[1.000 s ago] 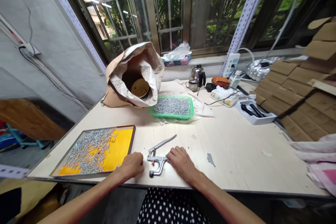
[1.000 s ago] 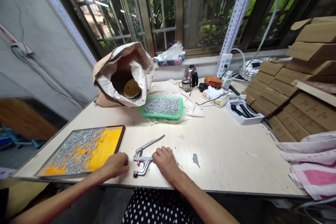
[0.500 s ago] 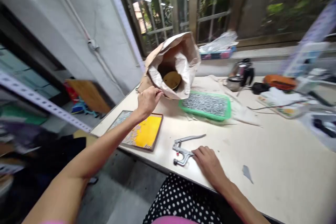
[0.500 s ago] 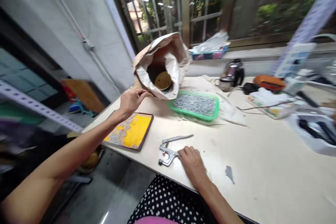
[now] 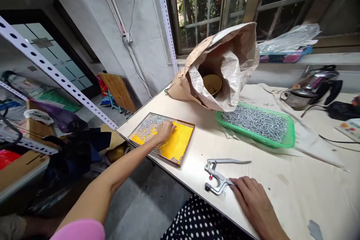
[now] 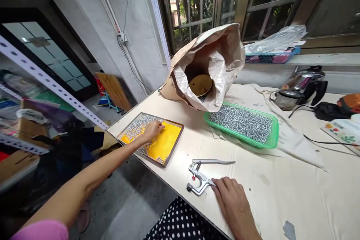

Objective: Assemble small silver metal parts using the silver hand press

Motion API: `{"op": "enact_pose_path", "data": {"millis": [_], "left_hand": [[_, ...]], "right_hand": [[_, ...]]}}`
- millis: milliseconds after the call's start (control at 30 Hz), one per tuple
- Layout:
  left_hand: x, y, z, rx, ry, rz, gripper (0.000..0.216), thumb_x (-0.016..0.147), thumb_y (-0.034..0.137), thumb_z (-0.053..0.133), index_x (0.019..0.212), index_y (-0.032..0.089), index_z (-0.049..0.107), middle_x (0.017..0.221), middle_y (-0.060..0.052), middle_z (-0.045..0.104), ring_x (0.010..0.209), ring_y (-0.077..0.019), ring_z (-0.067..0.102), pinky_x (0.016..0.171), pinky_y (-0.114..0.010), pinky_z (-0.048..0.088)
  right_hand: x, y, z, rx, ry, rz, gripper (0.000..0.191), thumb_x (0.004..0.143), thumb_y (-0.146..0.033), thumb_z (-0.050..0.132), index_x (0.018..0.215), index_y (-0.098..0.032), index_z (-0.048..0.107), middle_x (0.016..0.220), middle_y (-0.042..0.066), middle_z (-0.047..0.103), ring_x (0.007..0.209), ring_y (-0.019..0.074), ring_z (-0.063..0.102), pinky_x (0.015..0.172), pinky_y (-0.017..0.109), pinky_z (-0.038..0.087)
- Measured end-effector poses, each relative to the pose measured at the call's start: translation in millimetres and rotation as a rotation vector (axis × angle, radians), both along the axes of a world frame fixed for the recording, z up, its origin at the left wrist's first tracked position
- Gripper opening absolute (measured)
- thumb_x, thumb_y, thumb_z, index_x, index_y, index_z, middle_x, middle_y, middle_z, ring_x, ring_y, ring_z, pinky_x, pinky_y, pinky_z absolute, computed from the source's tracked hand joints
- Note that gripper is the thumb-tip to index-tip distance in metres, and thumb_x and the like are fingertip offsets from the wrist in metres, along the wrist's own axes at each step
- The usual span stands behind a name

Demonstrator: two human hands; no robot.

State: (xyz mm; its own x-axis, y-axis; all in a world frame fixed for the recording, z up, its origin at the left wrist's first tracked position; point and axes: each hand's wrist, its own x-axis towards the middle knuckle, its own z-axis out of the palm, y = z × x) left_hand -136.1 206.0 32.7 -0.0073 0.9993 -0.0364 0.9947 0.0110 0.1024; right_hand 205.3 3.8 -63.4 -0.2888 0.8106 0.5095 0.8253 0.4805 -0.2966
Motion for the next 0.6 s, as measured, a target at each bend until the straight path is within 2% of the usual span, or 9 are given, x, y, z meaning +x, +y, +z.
{"op": "enact_pose_path", "data": {"millis": [133,300,367,467,533,600], "left_hand": [[1.3,8.8,-13.0,-0.02,-0.051,0.052,0.02,0.086,0.021,0.055,0.094,0.013,0.072,0.101,-0.015,0.071,0.097,-0.0245,0.065,0.081,-0.03,0.046],[-10.2,5.7,-15.2,0.002,-0.169,0.023,0.024,0.082,0.009,0.05,0.092,0.013,0.072,0.1,-0.014,0.072,0.097,-0.0229,0.065,0.083,-0.029,0.046],[-14.7,0.9,-12.7,0.029,-0.229,-0.002,0.025,0.081,0.007,0.05,0.092,0.013,0.072,0.1,-0.012,0.072,0.096,-0.0216,0.066,0.085,-0.029,0.047],[-16.3,-11.6,-8.0,0.08,-0.305,-0.018,0.025,0.083,0.008,0.051,0.095,0.013,0.071,0.098,-0.01,0.073,0.093,-0.0192,0.067,0.085,-0.029,0.049],[-12.7,-24.6,-5.7,0.095,-0.45,0.031,0.021,0.083,0.011,0.053,0.096,0.012,0.07,0.091,-0.009,0.074,0.081,-0.0178,0.068,0.074,-0.027,0.053],[-5.9,-40.7,-4.4,0.081,-0.707,0.117,0.017,0.082,0.018,0.058,0.094,0.011,0.069,0.08,-0.007,0.072,0.064,-0.0158,0.067,0.061,-0.026,0.053]], "right_hand": [[-2.6,-0.3,1.0,-0.01,0.014,-0.008,0.026,0.1,-0.037,0.042,0.102,-0.023,0.063,0.085,0.006,0.061,0.076,0.0208,0.055,0.07,0.035,0.038],[-1.7,-3.2,4.6,-0.044,-0.033,-0.014,0.026,0.099,-0.039,0.043,0.104,-0.023,0.063,0.087,0.007,0.063,0.077,0.0219,0.057,0.07,0.037,0.041],[-4.0,-2.0,17.0,-0.044,-0.061,-0.047,0.031,0.097,-0.044,0.043,0.11,-0.024,0.063,0.097,0.009,0.064,0.083,0.0249,0.059,0.073,0.041,0.042],[-19.9,13.6,48.6,-0.046,0.02,-0.102,0.037,0.096,-0.047,0.045,0.119,-0.023,0.06,0.109,0.012,0.064,0.097,0.0291,0.06,0.079,0.044,0.044],[-42.7,35.6,71.2,-0.133,0.217,-0.07,0.034,0.096,-0.043,0.046,0.118,-0.022,0.061,0.107,0.012,0.065,0.095,0.0256,0.061,0.081,0.04,0.046],[-74.6,63.9,87.3,-0.302,0.445,0.052,0.03,0.096,-0.04,0.047,0.112,-0.02,0.063,0.101,0.01,0.067,0.085,0.0206,0.063,0.075,0.034,0.048]]}}
